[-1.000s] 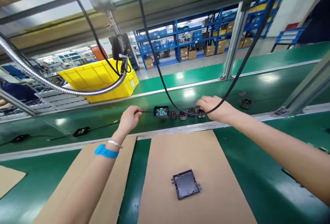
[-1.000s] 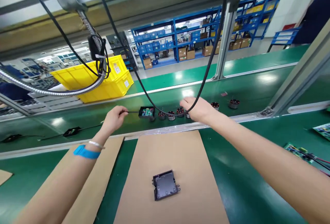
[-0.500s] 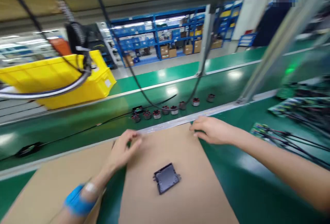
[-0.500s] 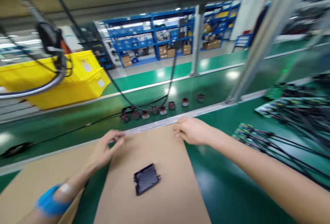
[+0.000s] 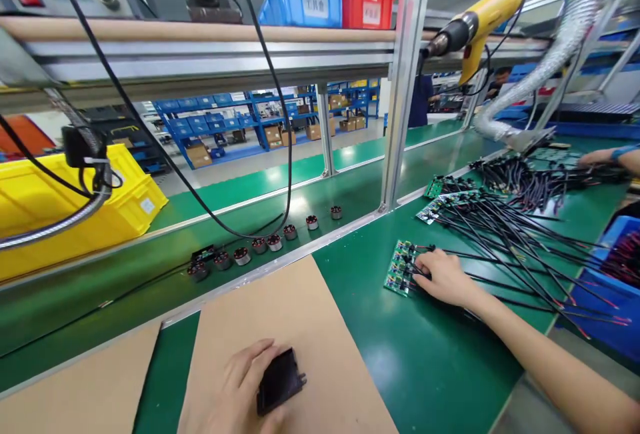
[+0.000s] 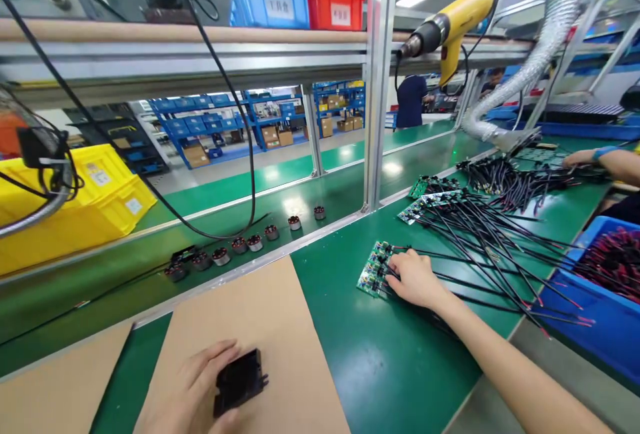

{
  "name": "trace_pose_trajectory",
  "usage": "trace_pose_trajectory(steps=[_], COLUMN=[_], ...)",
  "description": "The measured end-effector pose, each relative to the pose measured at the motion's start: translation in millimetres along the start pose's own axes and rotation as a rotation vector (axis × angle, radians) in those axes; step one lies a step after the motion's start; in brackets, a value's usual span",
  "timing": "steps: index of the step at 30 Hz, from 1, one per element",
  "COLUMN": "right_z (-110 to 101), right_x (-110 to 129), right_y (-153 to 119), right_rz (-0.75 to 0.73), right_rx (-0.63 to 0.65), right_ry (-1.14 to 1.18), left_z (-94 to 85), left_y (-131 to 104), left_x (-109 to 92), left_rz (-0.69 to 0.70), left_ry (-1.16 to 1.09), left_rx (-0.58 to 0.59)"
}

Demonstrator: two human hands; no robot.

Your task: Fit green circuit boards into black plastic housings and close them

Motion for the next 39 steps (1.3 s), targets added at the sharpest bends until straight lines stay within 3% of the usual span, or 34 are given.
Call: trace_pose_trajectory(steps=[2, 6, 8, 10, 13, 17, 20, 22, 23, 25, 28, 30, 32, 35, 37, 39], right_z=[-6.1, -42.2, -66.2, -85.2, -121.0, -158.0, -167.6, -163.2, -153.6, -117.3, -56.0, -39.7, -41.3, -51.4, -55.4, -54.2], right_x=[21.8, 96.0, 134.7, 168.5, 183.0, 163.0, 160.9, 164.4, 169.0, 181.0, 199.6, 210.9, 217.0, 211.8, 208.0, 208.6], right_y=[-7.1, -41.2, -65.1, -84.7, -98.5, -85.2, -71.8, -62.3, -56.0, -42.8, -43.1, -50.8, -51.4, -41.6, -40.2, -43.3], right_rz=[-0.027, -0.170, -0.295, -0.469, -0.584, -0.450, -0.407, -0.380, -0.388, -0.418, -0.488, -0.546, -0.566, -0.441, -0.344, -0.294], right_rx=[-0.038, -0.237, -0.324, -0.278, -0.268, -0.337, -0.372, -0.383, -0.322, -0.038, 0.516, 0.743, 0.774, 0.564, 0.456, 0.423], right_ry=[0.058, 0.234, 0.375, 0.492, 0.541, 0.458, 0.460, 0.435, 0.431, 0.469, 0.645, 0.851, 1.034, 1.094, 1.052, 0.978], left_z=[8.6, 64.4, 86.3, 93.2, 71.1, 15.6, -7.5, -15.1, -18.2, -26.3, -43.8, -53.7, -59.3, -61.1, -46.9, -17.7], left_y=[16.0, 52.9, 68.5, 77.1, 81.7, 91.8, 101.1, 104.5, 104.7, 102.5, 96.2, 93.4, 91.8, 88.5, 80.9, 71.4], left_x=[-21.2, -69.0, -96.1, -113.0, -123.3, -133.2, -133.6, -133.6, -134.4, -138.8, -146.7, -147.3, -141.6, -110.9, -83.2, -73.6], left_rz=[-0.073, -0.338, -0.373, -0.367, -0.271, 0.038, 0.169, 0.225, 0.250, 0.311, 0.403, 0.426, 0.417, 0.250, 0.047, -0.083], left_ry=[-0.191, -0.824, -1.073, -1.140, -1.058, -0.809, -0.738, -0.731, -0.731, -0.738, -0.756, -0.762, -0.750, -0.788, -0.997, -1.255], left_rx=[0.111, 0.403, 0.474, 0.490, 0.440, 0.307, 0.203, 0.153, 0.135, 0.099, 0.036, 0.004, -0.032, -0.202, -0.288, -0.234])
Point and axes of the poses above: each hand's wrist, its own y-axis towards the middle knuckle, its own z-axis out of the palm, x = y × z, the point moved 9 cm from there along y, towards the middle knuckle, and after that the axes turned 1 degree about -z, right-handed, at the moved point
